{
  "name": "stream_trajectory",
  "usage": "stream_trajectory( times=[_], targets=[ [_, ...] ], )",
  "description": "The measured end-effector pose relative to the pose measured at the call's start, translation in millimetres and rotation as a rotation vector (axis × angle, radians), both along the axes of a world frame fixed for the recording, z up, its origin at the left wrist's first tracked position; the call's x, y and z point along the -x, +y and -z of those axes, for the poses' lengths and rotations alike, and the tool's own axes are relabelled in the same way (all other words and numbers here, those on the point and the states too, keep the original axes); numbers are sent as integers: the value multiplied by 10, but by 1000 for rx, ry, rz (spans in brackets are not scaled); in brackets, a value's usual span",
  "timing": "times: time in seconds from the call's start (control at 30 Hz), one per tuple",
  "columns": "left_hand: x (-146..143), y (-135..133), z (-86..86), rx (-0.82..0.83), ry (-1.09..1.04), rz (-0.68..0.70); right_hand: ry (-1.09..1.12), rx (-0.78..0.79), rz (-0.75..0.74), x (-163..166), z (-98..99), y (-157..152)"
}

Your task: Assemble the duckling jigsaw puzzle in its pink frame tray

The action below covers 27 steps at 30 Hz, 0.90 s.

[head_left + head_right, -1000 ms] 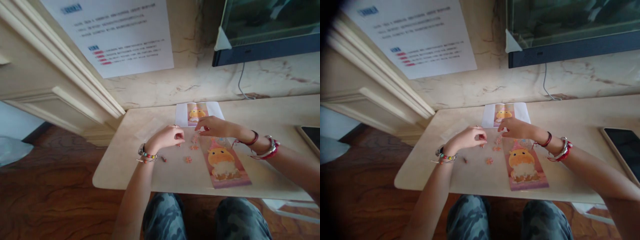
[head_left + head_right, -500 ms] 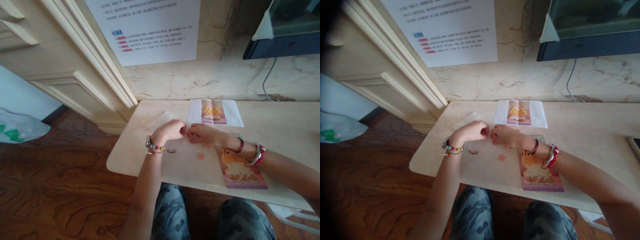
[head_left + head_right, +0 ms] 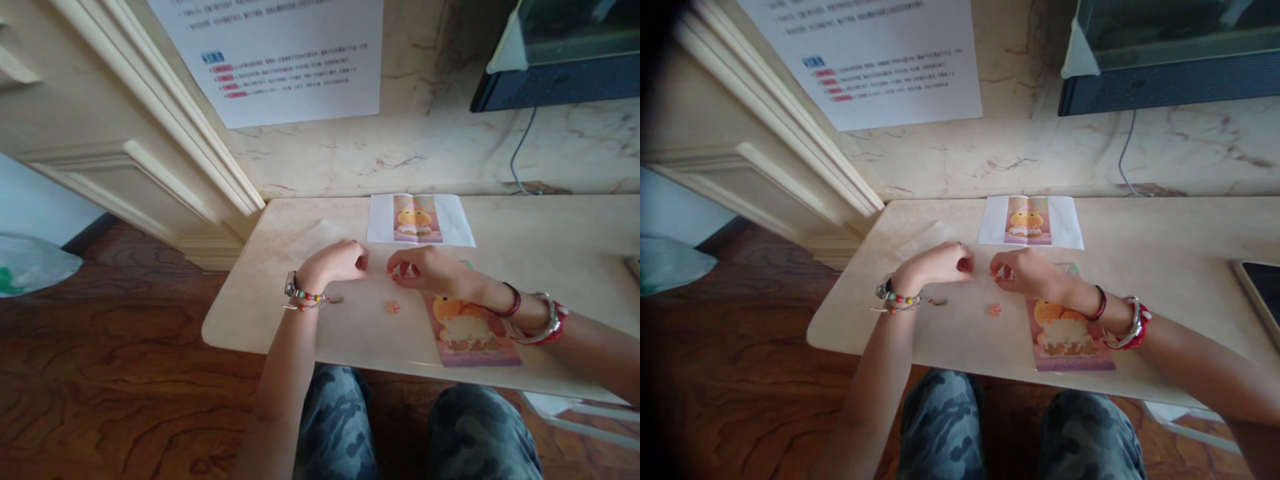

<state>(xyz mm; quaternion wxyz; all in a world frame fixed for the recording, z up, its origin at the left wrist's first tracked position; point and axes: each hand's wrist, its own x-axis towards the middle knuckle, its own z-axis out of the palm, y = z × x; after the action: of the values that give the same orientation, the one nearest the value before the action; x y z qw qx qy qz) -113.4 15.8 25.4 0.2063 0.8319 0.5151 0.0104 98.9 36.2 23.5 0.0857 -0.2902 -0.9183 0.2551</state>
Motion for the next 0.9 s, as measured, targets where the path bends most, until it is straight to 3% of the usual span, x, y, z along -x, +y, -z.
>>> stream_trajectory(
  times=[0.17,0.23,0.33,0.47,0.9],
  targets=[
    [-249,-36,15,-263,-36,142,161,-24,-27,-614,-71,-121],
    [-437,-97,11,-363,-93,266,199,-26,-21,-857,-72,-184],
    [-685,-205,23,-387,-158,473,209,0,15,-1075,-39,-300],
    [-798,-286,71,-338,-174,593,213,9,77,-1075,39,-454],
    [-765,-388,36,-240,-100,619,288,-33,44,-958,183,-613]
  ],
)
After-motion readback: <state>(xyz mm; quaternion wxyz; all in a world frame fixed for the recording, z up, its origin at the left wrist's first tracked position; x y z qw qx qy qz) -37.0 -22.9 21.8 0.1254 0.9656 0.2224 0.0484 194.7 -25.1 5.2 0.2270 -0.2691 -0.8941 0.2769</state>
